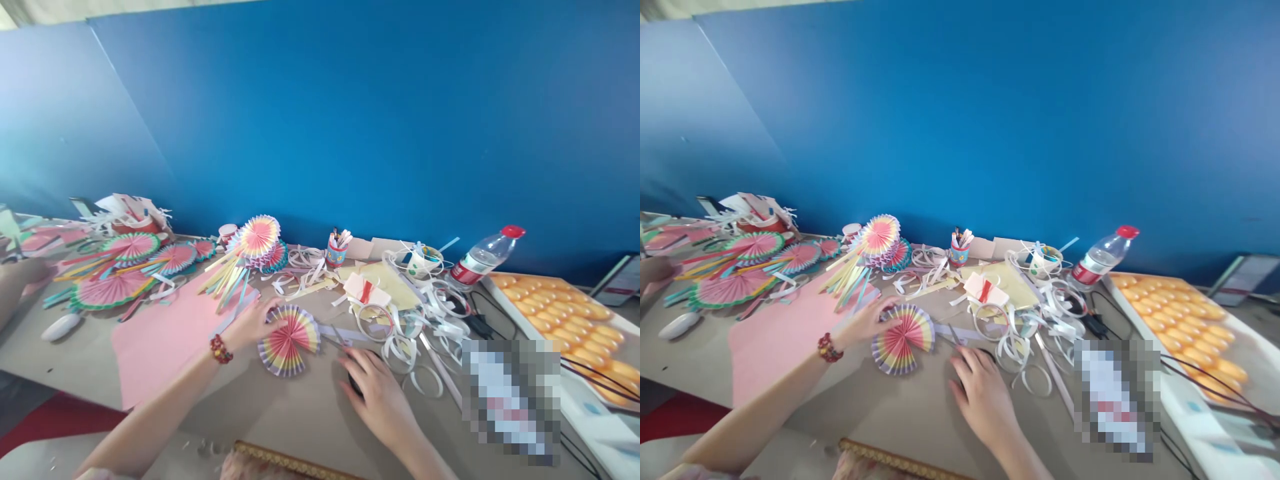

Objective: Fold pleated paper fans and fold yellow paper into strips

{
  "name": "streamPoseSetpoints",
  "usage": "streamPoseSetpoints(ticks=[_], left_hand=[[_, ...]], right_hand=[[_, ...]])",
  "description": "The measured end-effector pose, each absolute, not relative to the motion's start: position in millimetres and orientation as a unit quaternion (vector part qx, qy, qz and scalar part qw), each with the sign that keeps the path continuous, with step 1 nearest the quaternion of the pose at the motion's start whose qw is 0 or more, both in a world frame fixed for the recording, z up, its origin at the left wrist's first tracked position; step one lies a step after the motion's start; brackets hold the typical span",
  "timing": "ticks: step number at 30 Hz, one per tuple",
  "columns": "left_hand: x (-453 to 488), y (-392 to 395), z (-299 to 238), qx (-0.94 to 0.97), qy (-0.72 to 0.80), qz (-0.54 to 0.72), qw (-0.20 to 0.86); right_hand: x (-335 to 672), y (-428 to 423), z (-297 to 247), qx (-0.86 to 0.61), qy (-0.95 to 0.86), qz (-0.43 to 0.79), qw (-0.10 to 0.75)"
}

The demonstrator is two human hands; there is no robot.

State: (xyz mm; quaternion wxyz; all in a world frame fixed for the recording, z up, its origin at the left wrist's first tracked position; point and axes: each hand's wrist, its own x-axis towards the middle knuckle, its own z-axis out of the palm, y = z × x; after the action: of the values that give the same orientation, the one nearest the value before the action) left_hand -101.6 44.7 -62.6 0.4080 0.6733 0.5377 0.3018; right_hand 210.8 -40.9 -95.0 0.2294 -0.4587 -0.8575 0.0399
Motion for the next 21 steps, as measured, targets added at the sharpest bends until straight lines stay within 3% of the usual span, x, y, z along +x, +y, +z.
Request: streamPoseSetpoints(ticks=[3,5,13,21], left_hand=[[-93.4,27.1,-72.1,0.768,0.528,0.314,0.179],[-85.7,11.7,-78.1,0.806,0.498,0.302,0.102],[-68.8,-18.6,-83.6,0.856,0.464,0.219,0.061],[-86.4,-15.5,-81.0,0.868,0.428,0.223,0.113]], right_hand=[[197.4,-31.0,-87.3,-0.429,-0.864,0.091,0.25],[185.8,-12.9,-80.8,-0.403,-0.868,0.13,0.26],[132.0,95.0,-80.5,-0.458,-0.841,0.215,0.191],[122.2,105.9,-89.5,-0.425,-0.855,0.274,0.118]])
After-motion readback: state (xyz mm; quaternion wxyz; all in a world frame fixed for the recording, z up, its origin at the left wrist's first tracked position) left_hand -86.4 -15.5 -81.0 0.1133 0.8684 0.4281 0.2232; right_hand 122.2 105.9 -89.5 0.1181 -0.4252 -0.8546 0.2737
